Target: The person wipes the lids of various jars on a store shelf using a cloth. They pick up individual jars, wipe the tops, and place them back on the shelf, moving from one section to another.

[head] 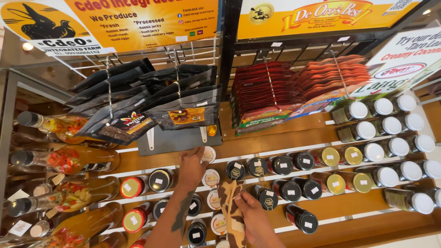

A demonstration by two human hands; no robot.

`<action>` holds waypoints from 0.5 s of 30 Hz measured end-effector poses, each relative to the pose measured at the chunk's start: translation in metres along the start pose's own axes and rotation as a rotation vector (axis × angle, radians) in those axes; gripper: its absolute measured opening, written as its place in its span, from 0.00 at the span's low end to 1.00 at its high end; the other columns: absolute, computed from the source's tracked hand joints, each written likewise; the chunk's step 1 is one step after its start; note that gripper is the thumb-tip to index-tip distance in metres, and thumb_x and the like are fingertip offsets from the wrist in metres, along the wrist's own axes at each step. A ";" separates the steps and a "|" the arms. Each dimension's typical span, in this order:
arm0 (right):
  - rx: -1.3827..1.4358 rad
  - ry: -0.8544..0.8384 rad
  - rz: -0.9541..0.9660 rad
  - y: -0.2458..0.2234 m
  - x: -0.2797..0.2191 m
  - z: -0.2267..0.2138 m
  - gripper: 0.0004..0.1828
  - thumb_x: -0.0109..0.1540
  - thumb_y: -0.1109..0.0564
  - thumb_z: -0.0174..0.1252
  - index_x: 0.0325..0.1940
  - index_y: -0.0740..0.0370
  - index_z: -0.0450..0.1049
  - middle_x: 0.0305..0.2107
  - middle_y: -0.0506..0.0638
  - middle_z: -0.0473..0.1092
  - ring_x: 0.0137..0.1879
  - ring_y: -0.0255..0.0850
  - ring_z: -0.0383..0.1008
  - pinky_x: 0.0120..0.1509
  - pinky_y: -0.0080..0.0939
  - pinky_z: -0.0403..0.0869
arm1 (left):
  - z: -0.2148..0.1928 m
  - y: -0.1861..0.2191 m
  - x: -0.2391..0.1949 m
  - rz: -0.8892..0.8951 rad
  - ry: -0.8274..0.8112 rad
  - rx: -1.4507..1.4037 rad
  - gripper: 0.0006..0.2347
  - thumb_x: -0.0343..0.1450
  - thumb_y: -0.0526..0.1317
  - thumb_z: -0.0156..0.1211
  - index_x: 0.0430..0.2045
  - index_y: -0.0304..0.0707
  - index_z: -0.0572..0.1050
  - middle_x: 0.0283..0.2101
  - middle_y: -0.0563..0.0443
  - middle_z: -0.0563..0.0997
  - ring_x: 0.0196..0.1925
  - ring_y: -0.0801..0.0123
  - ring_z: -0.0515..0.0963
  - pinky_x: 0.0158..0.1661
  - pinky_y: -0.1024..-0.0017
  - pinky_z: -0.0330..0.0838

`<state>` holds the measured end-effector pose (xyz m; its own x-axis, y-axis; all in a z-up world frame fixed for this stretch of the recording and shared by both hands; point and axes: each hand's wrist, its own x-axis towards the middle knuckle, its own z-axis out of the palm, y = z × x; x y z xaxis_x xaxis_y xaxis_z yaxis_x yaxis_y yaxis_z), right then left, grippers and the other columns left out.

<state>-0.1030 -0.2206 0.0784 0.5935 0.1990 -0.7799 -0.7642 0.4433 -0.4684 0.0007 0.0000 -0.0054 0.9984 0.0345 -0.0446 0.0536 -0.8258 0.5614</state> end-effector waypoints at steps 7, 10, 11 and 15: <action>-0.005 0.014 0.010 -0.002 0.001 0.002 0.14 0.67 0.56 0.52 0.51 0.67 0.74 0.39 0.52 0.78 0.42 0.39 0.77 0.48 0.41 0.77 | -0.012 0.024 -0.006 -0.038 0.053 0.031 0.20 0.61 0.41 0.71 0.46 0.36 0.79 0.55 0.48 0.80 0.50 0.56 0.78 0.58 0.52 0.58; -0.004 0.043 0.006 -0.004 0.003 0.002 0.13 0.67 0.57 0.52 0.51 0.67 0.74 0.39 0.52 0.78 0.43 0.40 0.77 0.49 0.41 0.78 | -0.004 0.022 -0.007 -0.111 0.058 0.018 0.19 0.61 0.42 0.71 0.45 0.38 0.80 0.53 0.51 0.81 0.50 0.59 0.79 0.59 0.53 0.57; -0.016 0.047 0.012 -0.005 0.003 0.002 0.14 0.67 0.56 0.52 0.51 0.67 0.74 0.39 0.52 0.78 0.42 0.40 0.77 0.48 0.42 0.78 | 0.001 0.019 -0.008 -0.109 0.076 0.015 0.20 0.61 0.42 0.72 0.46 0.37 0.80 0.53 0.50 0.81 0.51 0.60 0.79 0.59 0.53 0.56; -0.036 0.037 -0.020 -0.010 -0.003 0.005 0.14 0.67 0.56 0.52 0.51 0.67 0.75 0.39 0.52 0.78 0.42 0.39 0.77 0.48 0.41 0.77 | -0.004 0.016 -0.011 -0.078 0.094 -0.050 0.20 0.61 0.43 0.72 0.47 0.36 0.80 0.53 0.48 0.81 0.51 0.58 0.80 0.59 0.52 0.55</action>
<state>-0.0959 -0.2213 0.0876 0.5996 0.1578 -0.7846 -0.7611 0.4153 -0.4981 -0.0097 -0.0115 0.0073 0.9883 0.1517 -0.0131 0.1292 -0.7896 0.5998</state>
